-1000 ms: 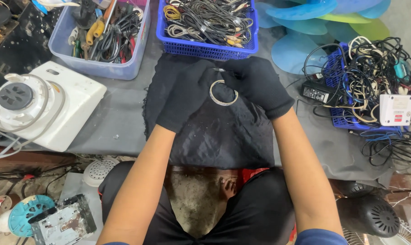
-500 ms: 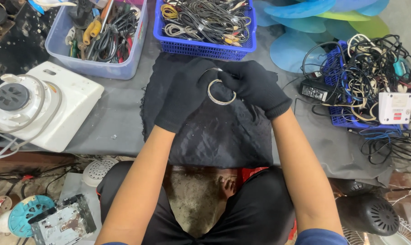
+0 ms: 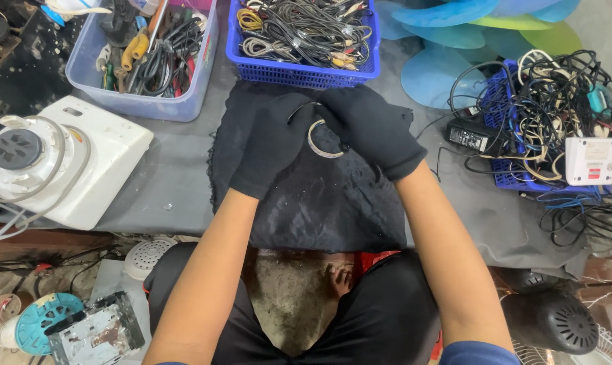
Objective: The person is assembling a motorcycle wire harness by threading it through a metal ring and wrapping it with a black protective sleeve.
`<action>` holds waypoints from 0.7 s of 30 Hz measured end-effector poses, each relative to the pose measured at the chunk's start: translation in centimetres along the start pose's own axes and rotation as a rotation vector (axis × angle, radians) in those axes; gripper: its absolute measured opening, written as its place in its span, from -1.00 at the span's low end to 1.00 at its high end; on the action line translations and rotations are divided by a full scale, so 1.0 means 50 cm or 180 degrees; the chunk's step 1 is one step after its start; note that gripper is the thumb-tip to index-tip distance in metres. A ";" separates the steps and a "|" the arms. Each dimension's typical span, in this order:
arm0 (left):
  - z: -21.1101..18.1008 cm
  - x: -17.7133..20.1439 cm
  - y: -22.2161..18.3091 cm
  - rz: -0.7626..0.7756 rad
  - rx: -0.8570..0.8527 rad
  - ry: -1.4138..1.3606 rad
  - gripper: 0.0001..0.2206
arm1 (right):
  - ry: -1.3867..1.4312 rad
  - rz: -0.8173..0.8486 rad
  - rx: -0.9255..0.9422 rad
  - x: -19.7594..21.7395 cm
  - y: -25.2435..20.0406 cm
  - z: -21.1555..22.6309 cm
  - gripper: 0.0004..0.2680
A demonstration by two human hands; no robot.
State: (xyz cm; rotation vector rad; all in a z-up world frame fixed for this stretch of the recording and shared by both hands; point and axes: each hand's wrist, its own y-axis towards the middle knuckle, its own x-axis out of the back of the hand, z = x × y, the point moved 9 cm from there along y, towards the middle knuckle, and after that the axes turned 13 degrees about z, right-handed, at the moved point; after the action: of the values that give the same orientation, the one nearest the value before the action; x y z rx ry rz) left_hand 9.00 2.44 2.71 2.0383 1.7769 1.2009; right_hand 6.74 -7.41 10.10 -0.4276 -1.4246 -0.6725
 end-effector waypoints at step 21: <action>-0.034 0.018 0.004 -0.0139 -0.0362 0.0150 -0.87 | -0.0101 -0.0082 -0.0643 -0.109 -0.018 -0.107 -0.92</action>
State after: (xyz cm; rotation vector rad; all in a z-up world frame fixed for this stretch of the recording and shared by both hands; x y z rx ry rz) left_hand 7.99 2.58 4.36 1.9139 1.7220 1.3158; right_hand 10.17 -10.61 4.00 -0.5807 -1.3994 -0.8377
